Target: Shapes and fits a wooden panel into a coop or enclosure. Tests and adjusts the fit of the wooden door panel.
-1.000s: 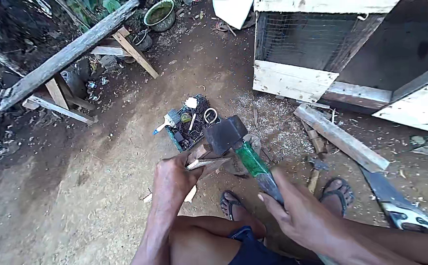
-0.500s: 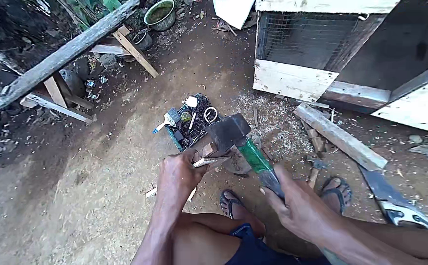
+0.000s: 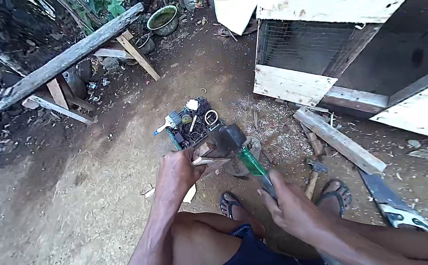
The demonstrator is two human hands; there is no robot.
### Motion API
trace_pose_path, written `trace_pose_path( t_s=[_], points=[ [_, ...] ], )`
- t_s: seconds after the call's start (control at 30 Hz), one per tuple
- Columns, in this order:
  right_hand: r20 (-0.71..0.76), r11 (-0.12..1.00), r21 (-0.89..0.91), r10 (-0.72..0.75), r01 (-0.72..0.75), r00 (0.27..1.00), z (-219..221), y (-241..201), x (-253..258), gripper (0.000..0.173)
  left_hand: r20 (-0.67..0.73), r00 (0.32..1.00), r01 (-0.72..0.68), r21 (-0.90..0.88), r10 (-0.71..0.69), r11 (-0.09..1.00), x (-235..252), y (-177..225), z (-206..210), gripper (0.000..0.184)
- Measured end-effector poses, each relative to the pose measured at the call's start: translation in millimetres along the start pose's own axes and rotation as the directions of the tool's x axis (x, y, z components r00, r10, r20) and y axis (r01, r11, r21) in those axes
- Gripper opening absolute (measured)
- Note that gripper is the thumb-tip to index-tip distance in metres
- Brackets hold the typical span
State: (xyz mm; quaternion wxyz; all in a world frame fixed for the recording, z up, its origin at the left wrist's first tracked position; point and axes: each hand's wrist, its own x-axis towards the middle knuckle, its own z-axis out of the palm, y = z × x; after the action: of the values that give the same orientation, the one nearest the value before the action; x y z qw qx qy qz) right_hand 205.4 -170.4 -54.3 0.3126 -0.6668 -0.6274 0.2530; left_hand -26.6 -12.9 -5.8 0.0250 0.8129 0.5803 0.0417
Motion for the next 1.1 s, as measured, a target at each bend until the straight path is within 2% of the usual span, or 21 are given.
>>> trace_pose_path(
  t_s=[0.03,0.1,0.17,0.23,0.33,0.37,0.4,0.43,0.5,0.53,0.57,0.6,0.7,0.8,0.87,0.9,0.93,0.97,1.0,1.03,1.1],
  points=[
    [0.114,0.999,-0.020,0.045,-0.043,0.992,-6,0,3,0.030,-0.012,1.000,-0.003,0.006,0.003,1.000,-1,0,1,0.038],
    [0.122,1.000,-0.027,0.014,-0.011,0.992,-27,-9,8,0.031,-0.016,1.000,0.009,0.014,-0.008,1.000,-1,1,0,0.039],
    [-0.087,0.992,-0.010,-0.124,0.124,0.988,-51,-23,14,0.030,0.000,1.000,0.021,0.015,-0.021,1.000,1,1,-1,0.038],
    [-0.290,0.966,0.087,-0.210,0.244,0.934,-74,-40,18,0.034,0.001,1.000,0.019,0.004,-0.019,1.000,0,-1,-1,0.038],
    [-0.559,0.881,0.302,-0.145,0.363,0.816,-70,-50,19,0.030,0.002,1.000,0.020,0.004,-0.020,1.000,-2,-4,-1,0.037],
    [-0.581,0.879,0.301,-0.137,0.369,0.802,-58,-49,18,0.030,0.001,1.000,0.018,-0.001,-0.018,1.000,-4,-5,-1,0.037],
    [-0.532,0.915,0.267,-0.122,0.303,0.838,-41,-45,9,0.032,0.013,1.000,0.007,-0.001,-0.007,1.000,-8,-8,-2,0.037],
    [-0.413,0.960,0.196,-0.107,0.202,0.904,-24,-34,2,0.035,0.035,0.999,0.014,0.003,-0.014,1.000,-9,-9,-3,0.036],
    [-0.031,1.000,0.018,-0.009,0.009,0.999,-2,-5,4,0.032,0.024,0.999,0.022,-0.008,-0.022,1.000,1,-7,-2,0.035],
    [0.130,0.998,-0.017,0.056,-0.055,0.990,-1,-1,2,0.032,0.029,0.999,0.014,-0.013,-0.014,1.000,-3,-9,-1,0.036],
    [0.188,0.997,-0.042,0.072,-0.065,0.980,-7,-1,8,0.031,0.025,1.000,0.018,-0.014,-0.017,1.000,0,-8,-2,0.037],
    [0.172,0.998,-0.050,0.049,-0.041,0.984,-16,-3,17,0.031,0.008,1.000,0.025,-0.016,-0.024,1.000,4,-7,-2,0.037],
    [-0.071,0.997,0.011,-0.069,0.070,0.995,-45,-22,28,0.030,0.021,0.999,0.029,0.004,-0.029,1.000,5,-5,-1,0.038],
    [-0.340,0.954,0.225,-0.113,0.197,0.934,-65,-42,39,0.033,0.048,0.997,0.056,0.005,-0.056,0.998,7,-5,-1,0.037],
    [-0.454,0.934,0.252,-0.118,0.254,0.883,-53,-41,44,0.041,0.063,0.996,0.067,0.004,-0.067,0.998,9,-3,-3,0.036],
    [-0.436,0.950,0.206,-0.127,0.236,0.891,-38,-32,43,0.041,0.078,0.994,0.071,0.007,-0.071,0.997,10,-2,-4,0.036],
    [-0.336,0.982,0.084,-0.133,0.171,0.932,-23,-18,37,0.038,0.091,0.993,0.069,0.015,-0.070,0.998,11,-1,-4,0.036],
    [-0.135,0.993,-0.081,-0.099,0.089,0.986,-12,-3,30,0.033,0.104,0.992,0.069,0.024,-0.071,0.997,12,0,-5,0.036],
    [0.128,0.975,-0.220,0.001,0.027,0.992,-7,9,27,0.030,0.115,0.990,0.078,0.025,-0.081,0.997,11,1,-5,0.035],
    [0.309,0.951,-0.309,0.111,-0.010,0.945,-3,20,24,0.031,0.105,0.991,0.083,0.015,-0.084,0.996,8,-2,-4,0.035],
    [0.435,0.930,-0.351,0.267,-0.111,0.860,1,36,22,0.035,0.069,0.994,0.082,-0.004,-0.081,0.997,11,-15,-5,0.036]
  ],
)
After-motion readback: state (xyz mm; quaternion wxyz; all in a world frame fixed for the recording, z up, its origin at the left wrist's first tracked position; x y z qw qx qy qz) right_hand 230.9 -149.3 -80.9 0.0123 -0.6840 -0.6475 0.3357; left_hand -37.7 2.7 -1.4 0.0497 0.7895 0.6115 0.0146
